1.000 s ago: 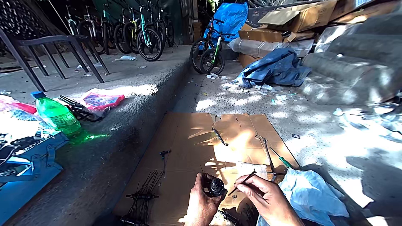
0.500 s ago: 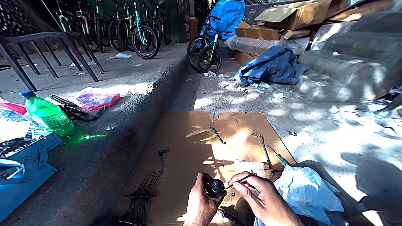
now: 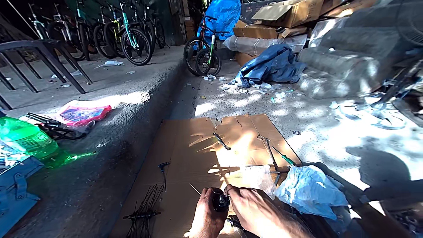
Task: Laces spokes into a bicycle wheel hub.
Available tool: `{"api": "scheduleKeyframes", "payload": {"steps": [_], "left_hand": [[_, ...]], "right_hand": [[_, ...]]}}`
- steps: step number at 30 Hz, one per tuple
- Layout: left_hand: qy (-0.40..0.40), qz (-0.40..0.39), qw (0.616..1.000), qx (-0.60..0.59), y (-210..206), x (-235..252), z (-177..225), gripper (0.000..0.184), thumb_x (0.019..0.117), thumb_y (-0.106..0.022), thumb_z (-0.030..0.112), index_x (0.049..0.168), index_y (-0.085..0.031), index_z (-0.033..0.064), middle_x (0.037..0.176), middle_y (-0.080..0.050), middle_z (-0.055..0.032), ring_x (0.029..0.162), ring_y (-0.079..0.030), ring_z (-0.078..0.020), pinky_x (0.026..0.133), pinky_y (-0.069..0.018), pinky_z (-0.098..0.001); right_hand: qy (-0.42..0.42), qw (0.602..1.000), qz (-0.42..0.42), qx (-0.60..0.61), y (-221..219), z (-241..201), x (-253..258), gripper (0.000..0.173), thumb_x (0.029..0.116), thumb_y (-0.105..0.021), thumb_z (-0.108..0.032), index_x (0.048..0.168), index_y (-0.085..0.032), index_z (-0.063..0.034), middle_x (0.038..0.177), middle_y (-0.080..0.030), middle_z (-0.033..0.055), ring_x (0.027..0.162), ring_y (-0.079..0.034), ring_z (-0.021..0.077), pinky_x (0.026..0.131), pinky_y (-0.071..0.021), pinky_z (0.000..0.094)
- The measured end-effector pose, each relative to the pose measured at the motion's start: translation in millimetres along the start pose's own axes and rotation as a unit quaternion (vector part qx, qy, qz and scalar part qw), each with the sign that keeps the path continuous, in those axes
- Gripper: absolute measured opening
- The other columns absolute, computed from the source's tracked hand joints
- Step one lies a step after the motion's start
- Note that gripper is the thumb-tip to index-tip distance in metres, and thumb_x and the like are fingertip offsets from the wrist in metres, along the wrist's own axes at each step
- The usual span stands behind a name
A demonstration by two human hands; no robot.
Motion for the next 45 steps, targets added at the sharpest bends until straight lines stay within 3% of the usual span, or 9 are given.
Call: {"api": "scheduleKeyframes", "payload": {"steps": [2, 5, 7, 9, 13, 28, 38, 42, 45], "left_hand": [[0.003, 0.002, 1.000, -0.005, 1.4, 0.7, -1.0, 0.047, 0.0731, -0.084, 0.027, 0.114, -0.070, 0.0091, 0.106, -0.065, -0.0058, 0.095, -0.065, -0.0136, 0.087, -0.0568, -0.0311], [0.012, -0.009, 1.000, -0.018, 1.4, -0.1, -4.8, 0.048, 0.0728, -0.084, 0.026, 0.115, -0.069, 0.0093, 0.108, -0.065, -0.0058, 0.096, -0.065, -0.0128, 0.087, -0.0572, -0.0305], [0.007, -0.009, 1.000, -0.023, 1.3, 0.5, -5.4, 0.047, 0.0740, -0.083, 0.026, 0.115, -0.070, 0.0090, 0.108, -0.065, -0.0067, 0.096, -0.066, -0.0136, 0.086, -0.0580, -0.0315], [0.005, -0.008, 1.000, -0.027, 0.7, 0.7, -5.6, 0.046, 0.0740, -0.082, 0.026, 0.115, -0.070, 0.0090, 0.108, -0.066, -0.0071, 0.095, -0.066, -0.0140, 0.085, -0.0583, -0.0317], [-0.001, 0.003, 1.000, -0.030, -0.5, 0.1, -4.2, 0.044, 0.0736, -0.084, 0.025, 0.114, -0.071, 0.0103, 0.105, -0.066, -0.0052, 0.089, -0.067, -0.0116, 0.080, -0.0589, -0.0286], [0.012, 0.018, 1.000, -0.006, 3.3, -1.2, -1.6, 0.045, 0.0717, -0.085, 0.028, 0.111, -0.071, 0.0092, 0.100, -0.068, -0.0030, 0.079, -0.066, -0.0100, 0.072, -0.0581, -0.0280], [0.006, 0.027, 1.000, 0.007, 4.0, -1.3, -0.3, 0.045, 0.0715, -0.085, 0.032, 0.109, -0.072, 0.0102, 0.097, -0.069, -0.0016, 0.081, -0.066, -0.0098, 0.074, -0.0587, -0.0293], [0.010, 0.016, 0.999, 0.051, 3.8, -1.2, -3.7, 0.048, 0.0701, -0.083, 0.041, 0.110, -0.072, 0.0174, 0.097, -0.069, 0.0030, 0.084, -0.065, -0.0128, 0.074, -0.0569, -0.0388], [-0.016, 0.023, 0.999, 0.035, 2.5, -1.1, -1.6, 0.048, 0.0695, -0.084, 0.035, 0.111, -0.072, 0.0138, 0.099, -0.069, 0.0006, 0.089, -0.066, -0.0127, 0.079, -0.0580, -0.0364]], "right_hand": [[0.040, 0.995, 0.061, -0.066, -7.1, 1.1, -2.3, 0.034, 0.0885, -0.065, -0.007, 0.123, -0.063, -0.0100, 0.081, -0.069, 0.0092, 0.072, -0.071, 0.0285, 0.062, -0.0587, 0.0434], [0.064, 0.991, 0.115, -0.040, -13.3, 13.3, -8.7, 0.023, 0.0937, -0.061, -0.009, 0.115, -0.067, -0.0148, 0.085, -0.071, 0.0049, 0.078, -0.072, 0.0241, 0.070, -0.0615, 0.0416], [0.027, 0.988, 0.137, 0.069, -12.7, 25.8, -12.3, 0.016, 0.1033, -0.053, -0.021, 0.110, -0.068, -0.0173, 0.086, -0.072, 0.0020, 0.076, -0.072, 0.0203, 0.064, -0.0608, 0.0417], [-0.008, 0.956, 0.139, 0.257, -8.9, 36.7, -15.0, 0.023, 0.1076, -0.049, -0.028, 0.113, -0.070, -0.0185, 0.102, -0.075, -0.0031, 0.089, -0.072, 0.0109, 0.078, -0.0611, 0.0343], [0.021, 0.870, 0.196, 0.452, -5.9, 37.9, -15.6, 0.019, 0.1043, -0.060, -0.021, 0.110, -0.071, -0.0070, 0.110, -0.071, 0.0037, 0.097, -0.073, 0.0136, 0.086, -0.0651, 0.0306], [0.127, 0.885, 0.237, 0.380, -16.9, 26.5, -13.1, 0.016, 0.1042, -0.061, -0.016, 0.108, -0.073, -0.0068, 0.110, -0.072, 0.0043, 0.101, -0.070, 0.0105, 0.089, -0.0610, 0.0260], [0.101, 0.890, 0.215, 0.389, -13.3, 27.9, -11.3, 0.017, 0.1050, -0.059, -0.018, 0.108, -0.072, -0.0070, 0.107, -0.072, 0.0043, 0.096, -0.071, 0.0102, 0.086, -0.0621, 0.0263], [0.060, 0.930, 0.167, 0.321, -8.2, 23.6, -5.0, 0.022, 0.1073, -0.054, -0.027, 0.114, -0.071, -0.0137, 0.107, -0.072, 0.0003, 0.097, -0.070, 0.0082, 0.088, -0.0599, 0.0278], [0.041, 0.965, 0.150, 0.213, -1.5, 14.6, 2.9, 0.028, 0.1077, -0.052, -0.036, 0.120, -0.070, -0.0192, 0.104, -0.072, 0.0011, 0.091, -0.070, 0.0141, 0.078, -0.0593, 0.0354]]}}
Point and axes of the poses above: each hand's wrist, its own x-axis towards the middle knuckle, its own y-axis out of the back of the hand, z = x × y, the point moved 4 cm from there along x, towards the middle knuckle
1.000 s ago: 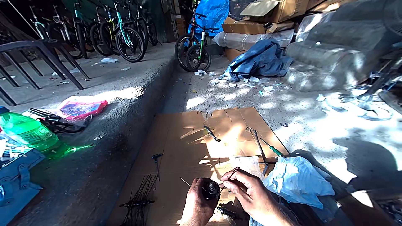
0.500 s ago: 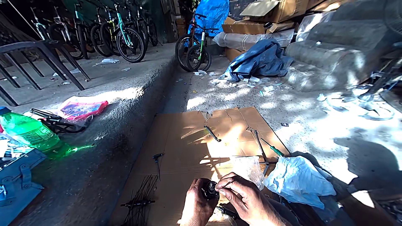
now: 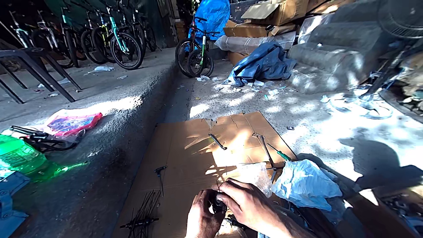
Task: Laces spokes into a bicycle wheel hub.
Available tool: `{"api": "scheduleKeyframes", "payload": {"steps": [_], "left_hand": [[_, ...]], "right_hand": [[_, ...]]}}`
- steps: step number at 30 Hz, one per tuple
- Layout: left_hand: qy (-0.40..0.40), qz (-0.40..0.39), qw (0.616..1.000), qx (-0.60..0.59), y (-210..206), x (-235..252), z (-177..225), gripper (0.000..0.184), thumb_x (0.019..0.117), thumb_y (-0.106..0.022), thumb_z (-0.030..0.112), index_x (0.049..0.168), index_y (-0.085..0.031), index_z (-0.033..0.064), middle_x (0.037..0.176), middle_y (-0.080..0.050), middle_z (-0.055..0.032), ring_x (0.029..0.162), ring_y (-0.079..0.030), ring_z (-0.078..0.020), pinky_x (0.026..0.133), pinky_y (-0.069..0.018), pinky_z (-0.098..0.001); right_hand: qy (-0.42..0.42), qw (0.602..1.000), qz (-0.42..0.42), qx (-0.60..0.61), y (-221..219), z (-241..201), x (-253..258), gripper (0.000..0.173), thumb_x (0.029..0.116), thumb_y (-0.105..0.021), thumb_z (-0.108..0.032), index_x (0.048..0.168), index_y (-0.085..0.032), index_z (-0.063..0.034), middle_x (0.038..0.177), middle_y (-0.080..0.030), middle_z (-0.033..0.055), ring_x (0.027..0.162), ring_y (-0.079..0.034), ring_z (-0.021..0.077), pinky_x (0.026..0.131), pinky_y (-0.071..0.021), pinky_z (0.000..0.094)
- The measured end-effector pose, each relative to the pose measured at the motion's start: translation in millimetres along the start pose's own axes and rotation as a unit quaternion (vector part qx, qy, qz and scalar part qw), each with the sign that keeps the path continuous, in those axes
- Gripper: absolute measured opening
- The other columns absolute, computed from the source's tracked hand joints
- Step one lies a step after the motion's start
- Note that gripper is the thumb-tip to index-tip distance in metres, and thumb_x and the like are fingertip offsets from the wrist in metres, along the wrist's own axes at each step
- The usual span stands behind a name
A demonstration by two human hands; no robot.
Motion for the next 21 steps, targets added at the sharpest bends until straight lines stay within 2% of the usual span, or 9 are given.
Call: {"api": "scheduleKeyframes", "payload": {"steps": [3, 6, 9, 12, 16, 18, 19, 20, 21], "left_hand": [[-0.010, 0.007, 0.999, -0.043, -0.6, -1.0, 2.4, 0.043, 0.0716, -0.081, 0.025, 0.110, -0.071, 0.0078, 0.100, -0.068, -0.0035, 0.082, -0.068, -0.0087, 0.073, -0.0614, -0.0283], [0.001, -0.002, 0.996, -0.089, -0.3, -2.8, -1.4, 0.045, 0.0709, -0.083, 0.023, 0.110, -0.069, 0.0066, 0.099, -0.068, -0.0025, 0.079, -0.069, -0.0078, 0.073, -0.0627, -0.0275], [0.004, 0.004, 0.990, -0.140, 1.4, -2.0, -2.8, 0.045, 0.0690, -0.086, 0.021, 0.106, -0.069, 0.0031, 0.098, -0.069, -0.0046, 0.080, -0.071, -0.0093, 0.074, -0.0644, -0.0282], [0.015, -0.002, 0.986, -0.165, 4.8, -0.7, -2.3, 0.054, 0.0673, -0.088, 0.017, 0.114, -0.067, 0.0005, 0.104, -0.070, -0.0074, 0.088, -0.073, -0.0121, 0.080, -0.0650, -0.0304], [0.020, 0.013, 0.985, -0.171, 17.8, -0.7, 0.1, 0.051, 0.0713, -0.086, 0.021, 0.116, -0.069, 0.0039, 0.106, -0.073, -0.0047, 0.092, -0.073, -0.0120, 0.083, -0.0648, -0.0300], [0.025, 0.033, 0.983, -0.180, 25.8, -1.0, -0.3, 0.051, 0.0718, -0.087, 0.028, 0.114, -0.070, 0.0065, 0.102, -0.075, -0.0010, 0.092, -0.073, -0.0106, 0.084, -0.0639, -0.0298], [0.030, 0.043, 0.980, -0.192, 29.7, -0.5, -0.4, 0.052, 0.0710, -0.088, 0.028, 0.114, -0.070, 0.0061, 0.101, -0.076, -0.0009, 0.091, -0.074, -0.0112, 0.084, -0.0644, -0.0304], [0.037, 0.052, 0.978, -0.199, 33.8, 0.4, -1.3, 0.052, 0.0704, -0.089, 0.028, 0.113, -0.070, 0.0061, 0.100, -0.076, -0.0007, 0.091, -0.074, -0.0114, 0.083, -0.0646, -0.0308], [0.043, 0.059, 0.976, -0.204, 37.9, 1.2, -3.4, 0.051, 0.0698, -0.089, 0.028, 0.113, -0.070, 0.0064, 0.099, -0.076, -0.0006, 0.091, -0.074, -0.0116, 0.083, -0.0646, -0.0311]], "right_hand": [[0.007, 0.996, -0.071, -0.054, -2.6, -11.0, 10.1, 0.030, 0.1083, -0.048, -0.032, 0.126, -0.067, -0.0169, 0.105, -0.069, 0.0069, 0.089, -0.070, 0.0226, 0.074, -0.0589, 0.0416], [0.001, 0.991, -0.120, -0.065, -8.8, -14.8, 15.2, 0.029, 0.1066, -0.049, -0.030, 0.123, -0.069, -0.0161, 0.107, -0.064, 0.0097, 0.091, -0.067, 0.0257, 0.074, -0.0580, 0.0431], [-0.015, 0.987, -0.152, -0.056, -10.2, -11.0, 17.6, 0.029, 0.1037, -0.054, -0.031, 0.125, -0.070, -0.0203, 0.115, -0.062, 0.0099, 0.100, -0.065, 0.0256, 0.080, -0.0568, 0.0435], [-0.055, 0.978, -0.202, 0.015, 7.0, -0.6, 17.9, 0.038, 0.1020, -0.059, -0.035, 0.139, -0.062, -0.0256, 0.131, -0.062, 0.0054, 0.110, -0.065, 0.0214, 0.090, -0.0565, 0.0459], [-0.148, 0.958, -0.072, 0.233, 22.3, 81.8, -3.1, 0.031, 0.1044, -0.056, -0.029, 0.121, -0.070, -0.0082, 0.107, -0.072, 0.0064, 0.089, -0.072, 0.0164, 0.081, -0.0620, 0.0374], [-0.243, 0.954, -0.093, 0.147, -2.2, 149.1, -41.6, 0.032, 0.1041, -0.054, -0.031, 0.112, -0.071, -0.0042, 0.095, -0.072, 0.0118, 0.083, -0.072, 0.0235, 0.078, -0.0613, 0.0444], [-0.292, 0.944, -0.141, 0.067, -17.4, 170.5, -65.9, 0.035, 0.1023, -0.054, -0.030, 0.111, -0.070, -0.0001, 0.098, -0.072, 0.0204, 0.090, -0.071, 0.0332, 0.083, -0.0574, 0.0531], [-0.345, 0.917, -0.200, 0.012, -26.6, 170.9, -87.8, 0.039, 0.1035, -0.053, -0.027, 0.120, -0.067, 0.0055, 0.113, -0.069, 0.0296, 0.107, -0.067, 0.0425, 0.096, -0.0515, 0.0592], [-0.414, 0.875, -0.252, -0.001, -27.1, 151.8, -104.2, 0.042, 0.1067, -0.049, -0.020, 0.134, -0.058, 0.0107, 0.136, -0.058, 0.0346, 0.129, -0.056, 0.0465, 0.111, -0.0399, 0.0576]]}}
Point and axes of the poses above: each hand's wrist, its own x-axis towards the middle knuckle, its own y-axis out of the back of the hand, z = x × y, the point moved 4 cm from there along x, towards the middle knuckle
